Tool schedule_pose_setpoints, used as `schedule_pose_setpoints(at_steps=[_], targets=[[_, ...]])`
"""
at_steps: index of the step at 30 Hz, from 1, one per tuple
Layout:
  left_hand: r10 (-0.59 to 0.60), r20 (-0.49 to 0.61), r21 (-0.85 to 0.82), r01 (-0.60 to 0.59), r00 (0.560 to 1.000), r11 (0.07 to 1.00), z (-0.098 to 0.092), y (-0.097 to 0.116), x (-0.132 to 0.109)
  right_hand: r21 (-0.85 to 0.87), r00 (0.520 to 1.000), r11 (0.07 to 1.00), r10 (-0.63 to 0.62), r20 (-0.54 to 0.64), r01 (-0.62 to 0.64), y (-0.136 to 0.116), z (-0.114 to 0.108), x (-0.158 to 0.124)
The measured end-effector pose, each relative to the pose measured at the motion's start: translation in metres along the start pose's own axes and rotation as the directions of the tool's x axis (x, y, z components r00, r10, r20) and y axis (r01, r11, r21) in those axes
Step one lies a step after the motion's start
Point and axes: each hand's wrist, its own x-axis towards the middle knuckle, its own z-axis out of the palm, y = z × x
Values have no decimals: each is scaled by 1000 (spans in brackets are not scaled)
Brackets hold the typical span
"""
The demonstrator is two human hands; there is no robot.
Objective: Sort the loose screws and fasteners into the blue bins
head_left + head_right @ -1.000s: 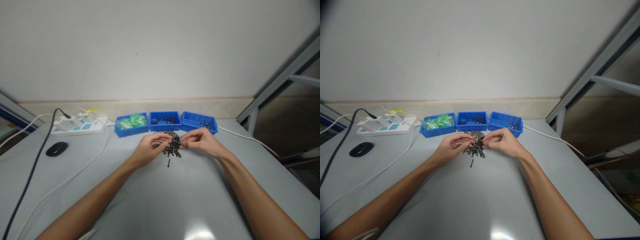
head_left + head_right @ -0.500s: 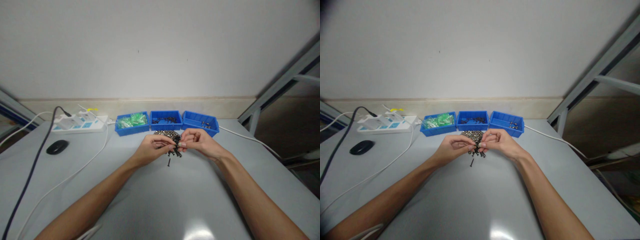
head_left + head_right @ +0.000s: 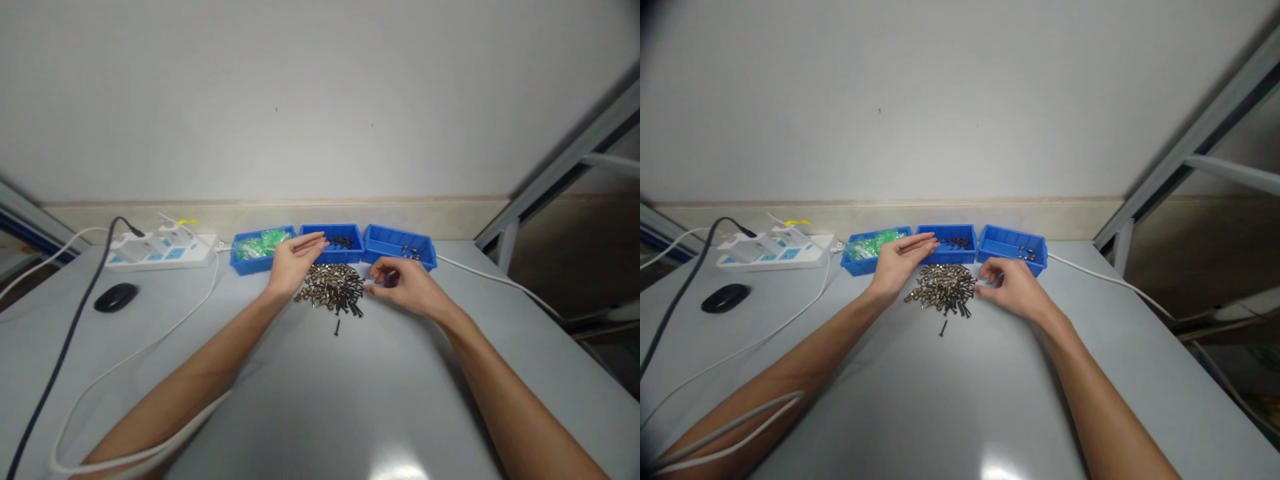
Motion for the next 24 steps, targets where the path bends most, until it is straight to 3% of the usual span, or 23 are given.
schedule_pose_setpoints(at_steps=[5,12,19,24], targets=[[-27,61,34,25,998,999,2,-2,-4,-44,996,999,-28,86,32,3,5,-1],[-42,199,188,3,979,982,-4,-2,-39,50,991,999,2,135,-9,3,8,0],[79,309,293,-174,948,940,-9,-1,-57,236,983,965,76,164,-114,3,-1,-1],[97,327,266,-190,940,945,-6,2,-58,423,985,894,97,140,-148,-9,-1,-1]])
